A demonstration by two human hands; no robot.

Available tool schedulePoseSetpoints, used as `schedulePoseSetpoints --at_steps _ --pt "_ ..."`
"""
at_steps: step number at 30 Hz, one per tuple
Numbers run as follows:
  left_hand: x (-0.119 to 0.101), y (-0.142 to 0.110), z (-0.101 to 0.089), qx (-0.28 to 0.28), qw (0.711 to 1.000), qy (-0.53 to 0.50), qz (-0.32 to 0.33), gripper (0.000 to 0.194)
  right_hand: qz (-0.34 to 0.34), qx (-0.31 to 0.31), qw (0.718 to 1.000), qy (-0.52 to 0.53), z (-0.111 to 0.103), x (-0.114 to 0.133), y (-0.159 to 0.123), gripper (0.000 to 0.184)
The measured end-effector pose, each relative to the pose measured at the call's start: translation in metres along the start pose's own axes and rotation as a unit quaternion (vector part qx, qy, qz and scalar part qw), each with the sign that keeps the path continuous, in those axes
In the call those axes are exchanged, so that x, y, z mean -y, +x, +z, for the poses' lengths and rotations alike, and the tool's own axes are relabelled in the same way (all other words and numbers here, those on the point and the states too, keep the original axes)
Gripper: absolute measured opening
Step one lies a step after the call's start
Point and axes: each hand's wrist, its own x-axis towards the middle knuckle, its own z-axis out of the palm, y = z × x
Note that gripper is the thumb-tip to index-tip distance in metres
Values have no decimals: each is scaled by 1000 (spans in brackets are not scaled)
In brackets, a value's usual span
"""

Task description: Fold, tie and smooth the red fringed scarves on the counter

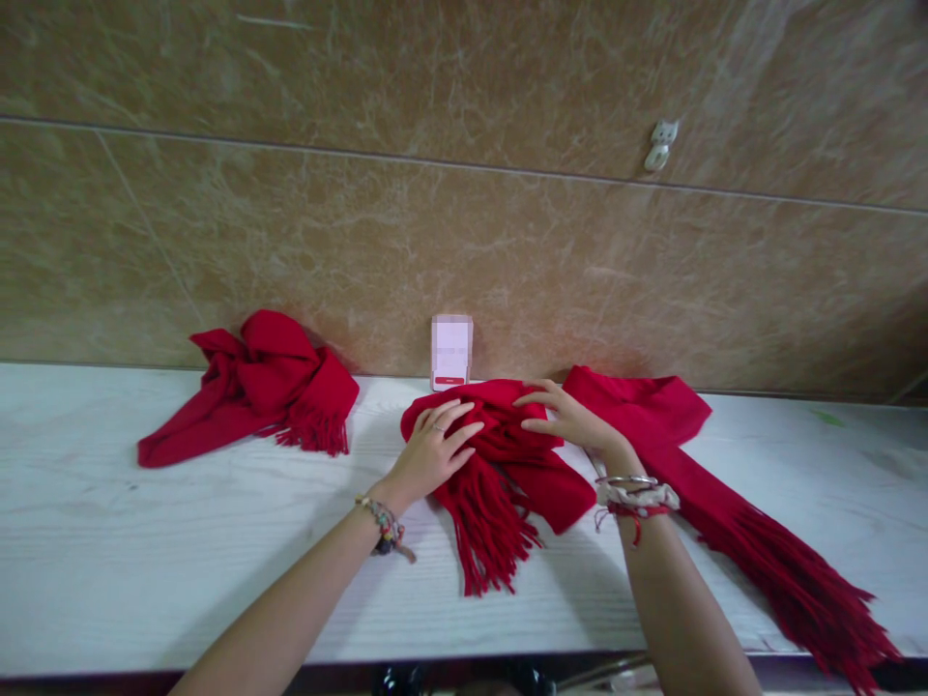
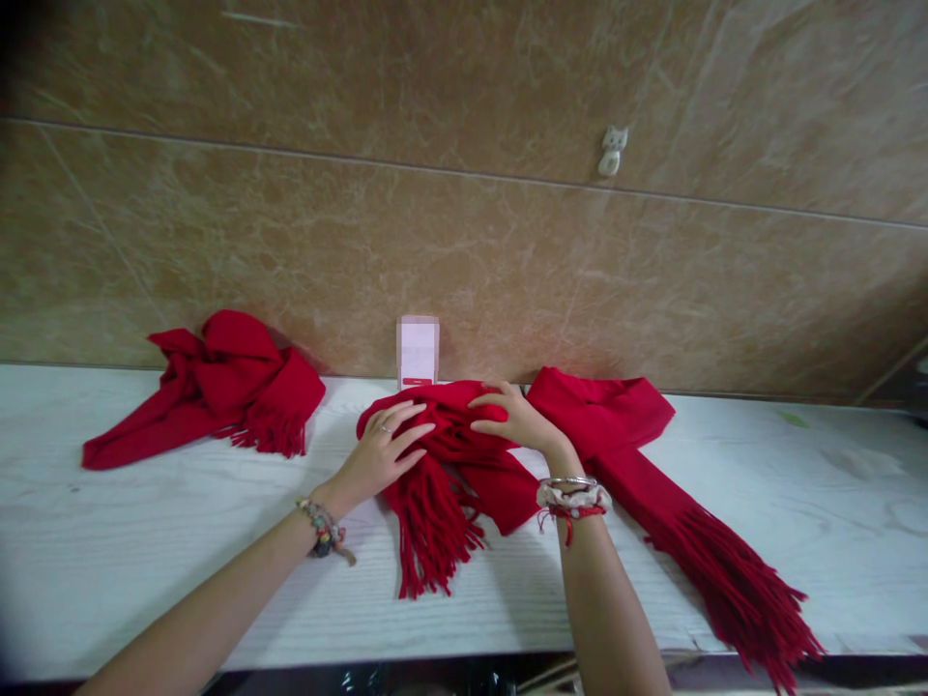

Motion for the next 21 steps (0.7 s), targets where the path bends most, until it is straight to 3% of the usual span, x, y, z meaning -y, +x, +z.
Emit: schedulePoseSetpoints --at_steps 4,9,12,15,19,21 --pt "7 -2 3 -62 997 12 -35 20 -44 78 994 -61 -3 9 -4 25" --pt "14 -1 -7 -131 988 7 -77 15 -71 48 990 -112 0 24 1 9" --pt "18 1 -16 -166 979 -5 -115 14 -75 -20 994 -83 -2 33 4 9" --pt "29 4 -31 -223 958 -23 -182 12 -54 -138 989 -27 -10 32 6 11" --pt "53 4 -49 -330 897 -81 -283 6 6 -342 938 62 -17 8 6 9" --pt "66 1 -49 -338 863 -134 -350 5 44 -378 922 65 -13 -7 6 9"
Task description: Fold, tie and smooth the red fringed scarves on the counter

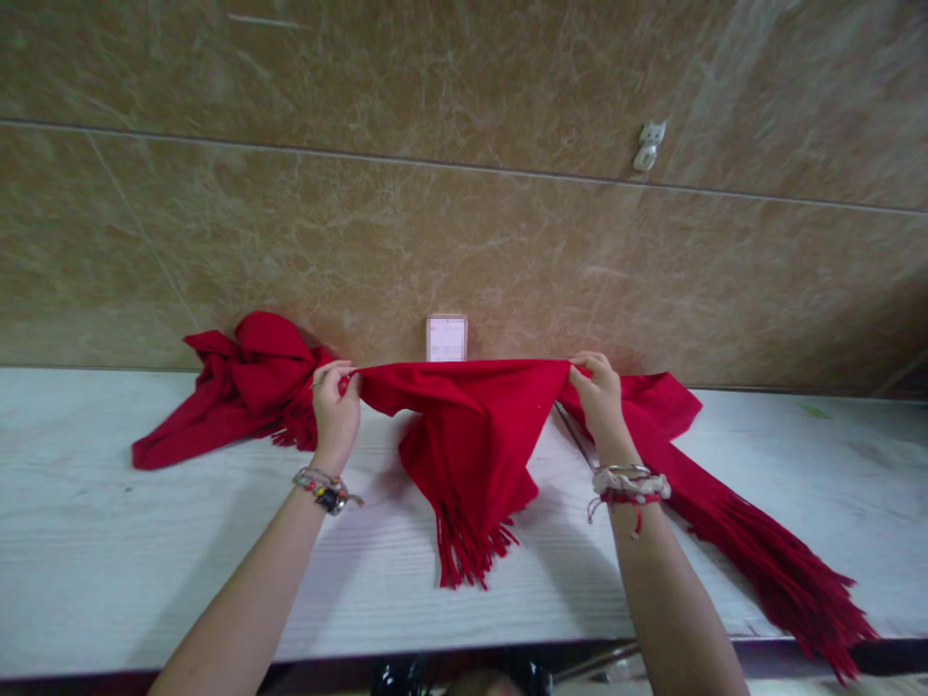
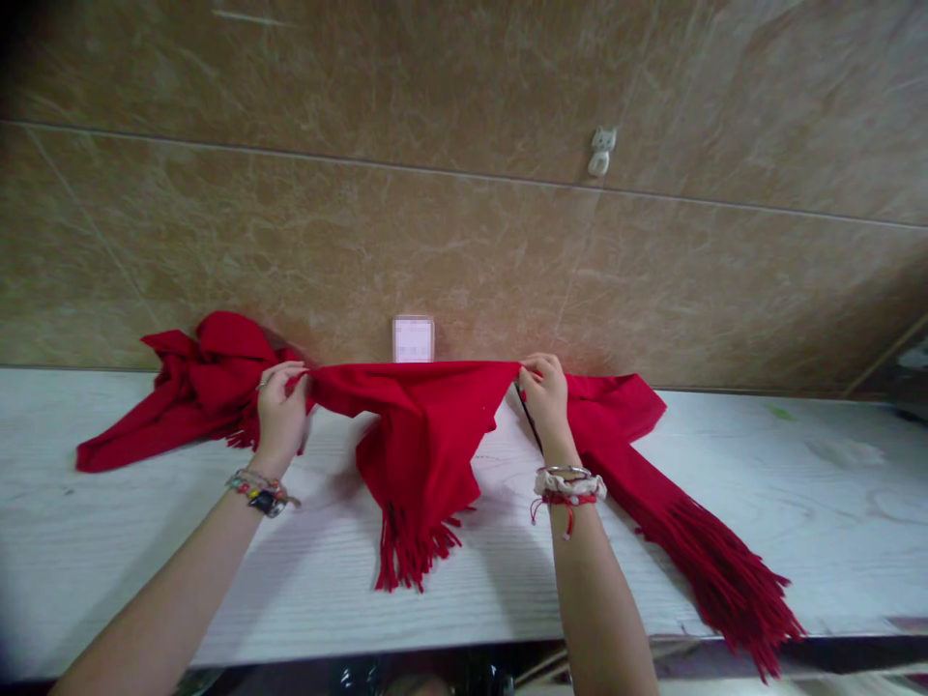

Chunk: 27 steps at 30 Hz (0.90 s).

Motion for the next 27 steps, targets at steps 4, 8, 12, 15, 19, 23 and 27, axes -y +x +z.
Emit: schedulePoseSetpoints --at_steps 4,8,12,15,19,23,27 --pt "18 -2 6 89 989 7 -117 15 23 164 976 -143 10 -24 -12 19" --pt "9 -13 10 110 993 40 -1 29 -17 228 952 -202 14 -21 -18 35" --pt "-13 -29 14 230 947 72 214 27 -71 322 936 -126 6 0 -9 35" --pt "-19 -42 20 328 898 84 280 24 -86 419 901 -70 1 13 -6 25" --pt "-14 -51 27 324 875 120 338 22 -84 470 875 -87 4 22 -10 32" --pt "-11 -51 27 252 872 155 389 20 -114 476 868 -82 13 24 -15 14" --pt "-19 -51 24 210 872 173 406 20 -142 437 886 -66 18 19 -15 10"
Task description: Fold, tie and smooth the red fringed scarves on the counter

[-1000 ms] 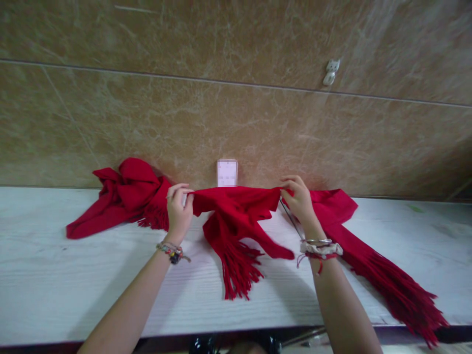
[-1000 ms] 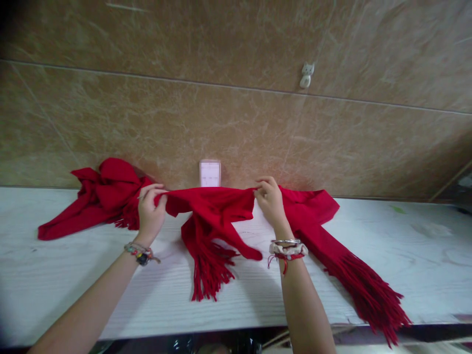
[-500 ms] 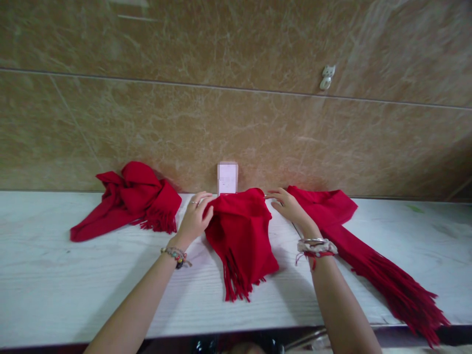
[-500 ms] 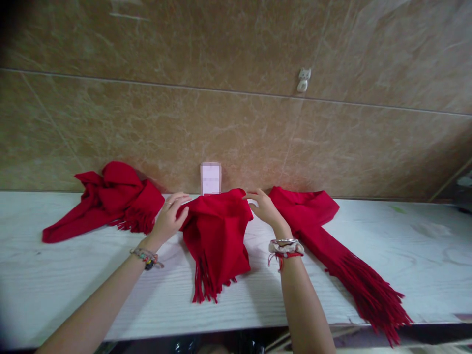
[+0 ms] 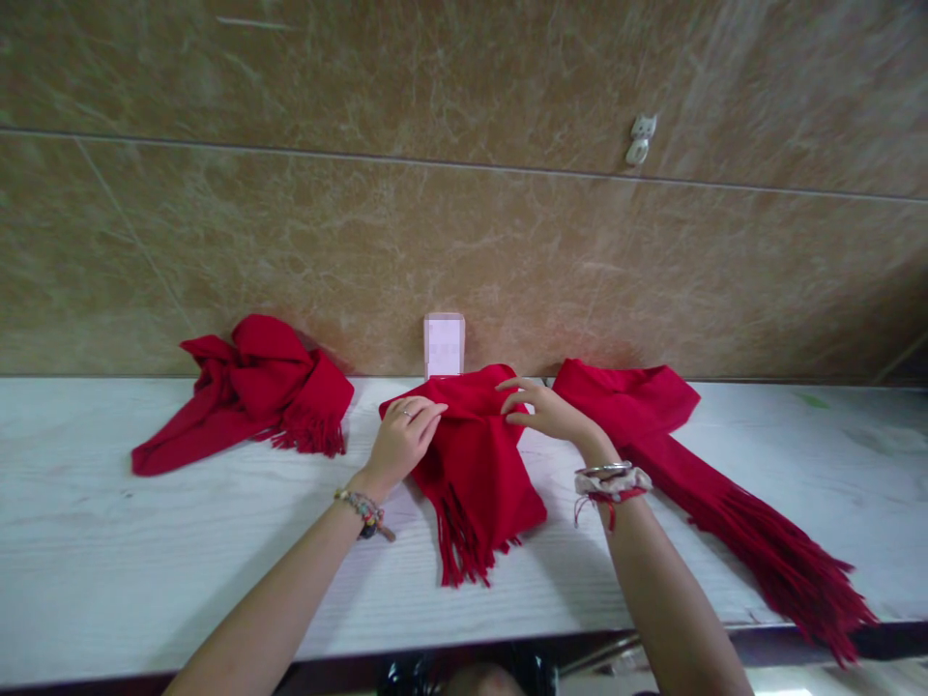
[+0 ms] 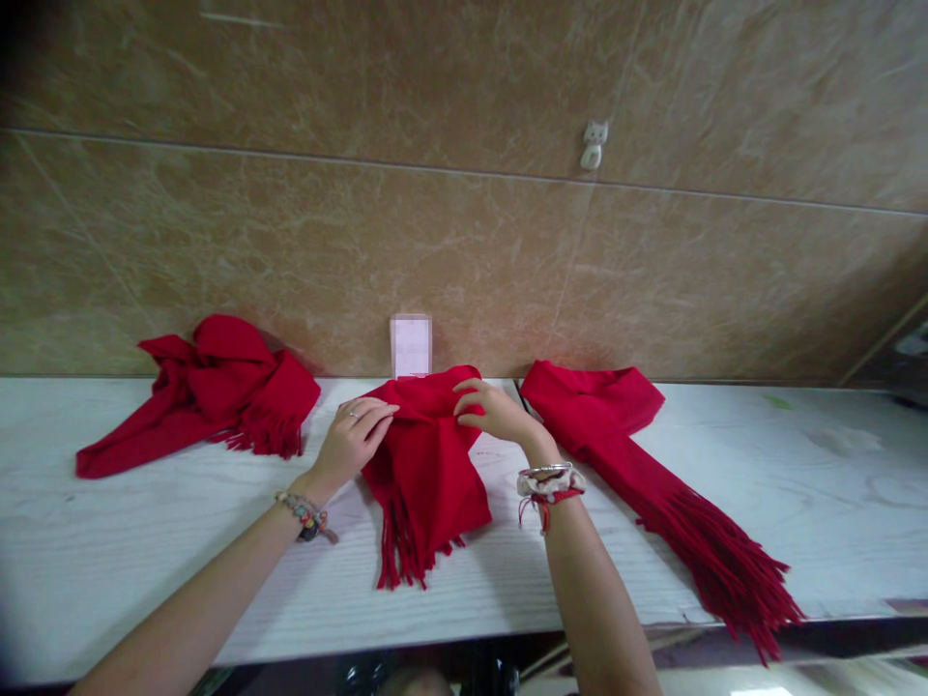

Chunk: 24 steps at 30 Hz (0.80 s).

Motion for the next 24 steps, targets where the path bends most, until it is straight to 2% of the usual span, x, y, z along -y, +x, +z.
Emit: schedulePoseSetpoints --at_steps 2,5,8,11,16,20,24 --pt "-3 2 -3 13 1000 -21 19 17 4 -50 999 -4 -1 -5 0 10" --pt "-6 3 -4 76 992 -64 77 23 26 -131 991 -13 -2 -13 -2 11" --pt "-8 1 3 106 988 -60 93 23 44 -177 983 -18 2 -22 -3 11" --pt "-9 -2 10 89 991 -41 95 16 60 -186 980 -21 10 -30 -3 12" --pt "-11 -1 11 53 992 -1 110 17 52 -190 980 -29 22 -36 -7 14" --pt "-13 -1 12 49 993 12 111 18 32 -216 975 -28 21 -34 -5 14" --pt "-12 -2 15 20 996 12 88 19 13 -233 972 -10 19 -31 -1 12"
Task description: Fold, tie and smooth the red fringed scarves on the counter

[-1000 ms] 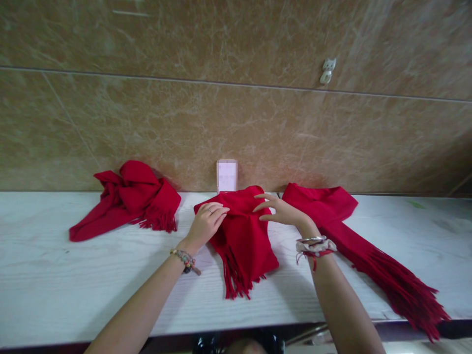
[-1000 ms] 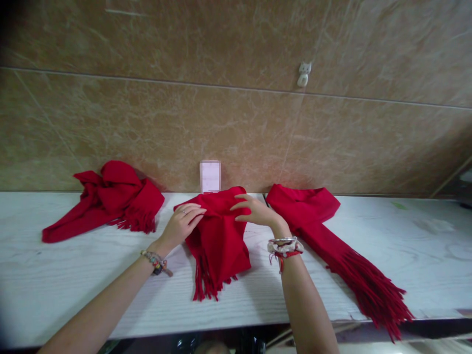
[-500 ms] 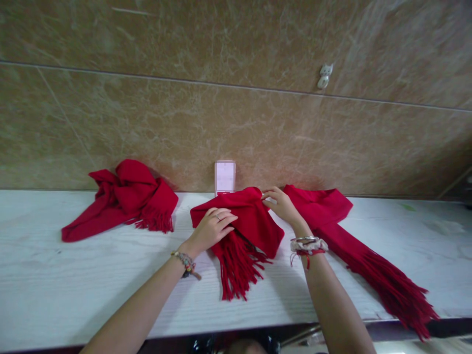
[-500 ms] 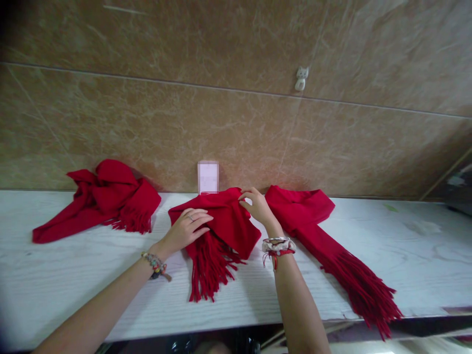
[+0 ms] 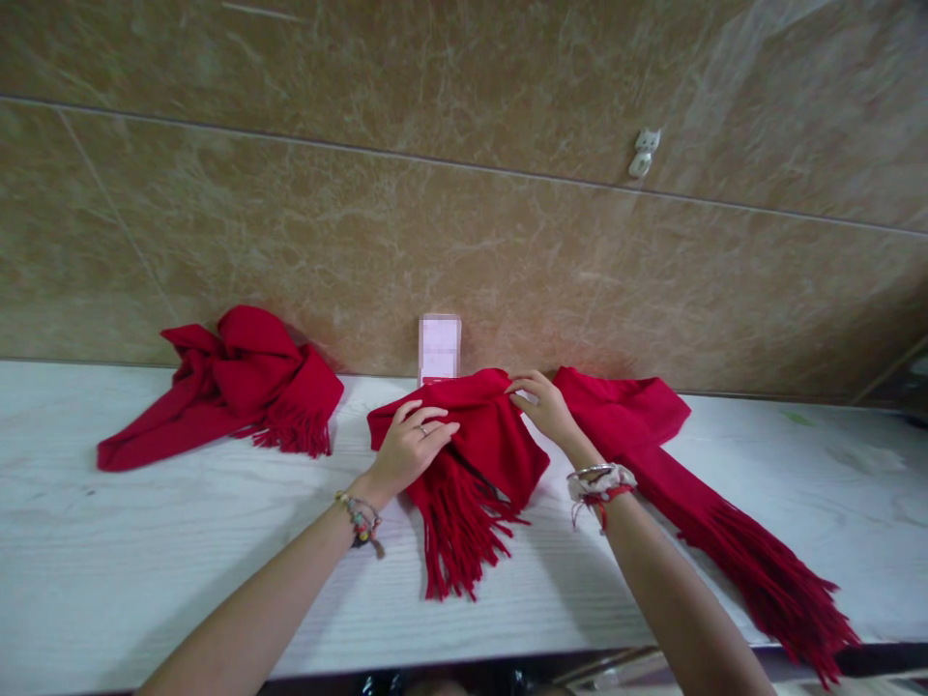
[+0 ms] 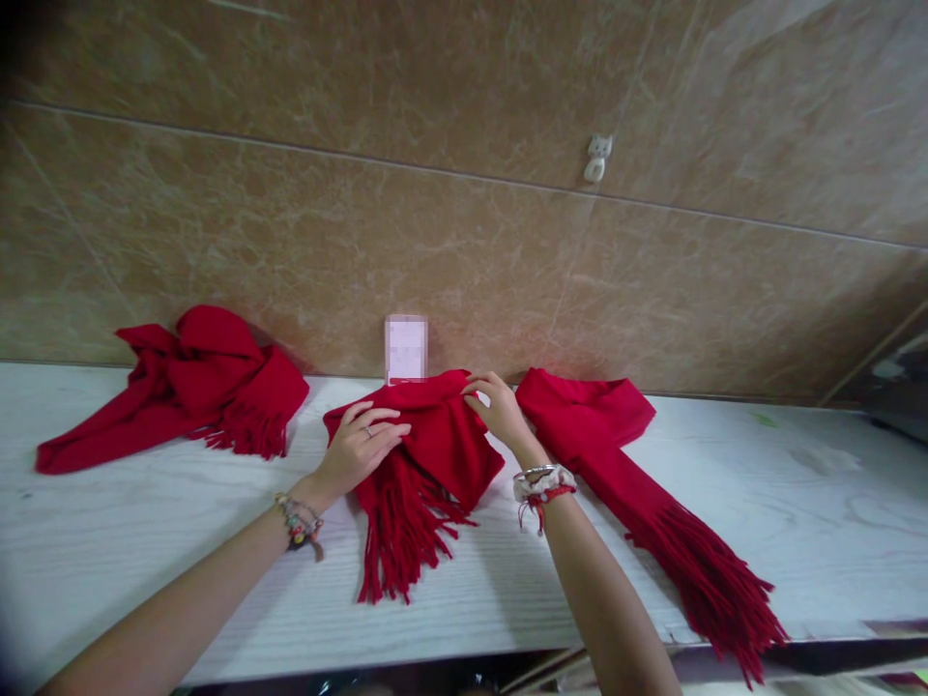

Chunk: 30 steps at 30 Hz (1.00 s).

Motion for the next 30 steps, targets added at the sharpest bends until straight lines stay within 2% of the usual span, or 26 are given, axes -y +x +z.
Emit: schedulePoseSetpoints --at_steps 4,9,13,16,19,22,24,26,30 --pt "13 -1 -8 -44 997 32 -55 17 3 -40 999 2 7 -1 -11 12" --pt "49 -8 -30 -87 975 103 -179 18 8 -52 998 -28 14 -3 -27 11" --pt "74 -20 -41 -68 940 144 -301 20 59 -92 990 -89 10 -8 -28 11" --pt "79 -25 -38 -18 925 152 -347 22 106 -90 979 -148 9 -11 -29 10" --pt "72 -24 -31 18 943 132 -304 30 92 -57 976 -186 9 -5 -31 18" --pt "59 -18 -27 33 980 66 -183 41 25 -46 976 -213 6 13 -32 36" --pt "49 -13 -28 48 992 14 -114 45 -21 -41 973 -228 4 29 -31 43" --pt "41 -9 -29 68 994 -27 -77 43 -63 -33 970 -231 3 42 -31 40" --pt "34 -6 -29 138 987 -76 -43 36 -146 -2 963 -224 5 53 -32 22"
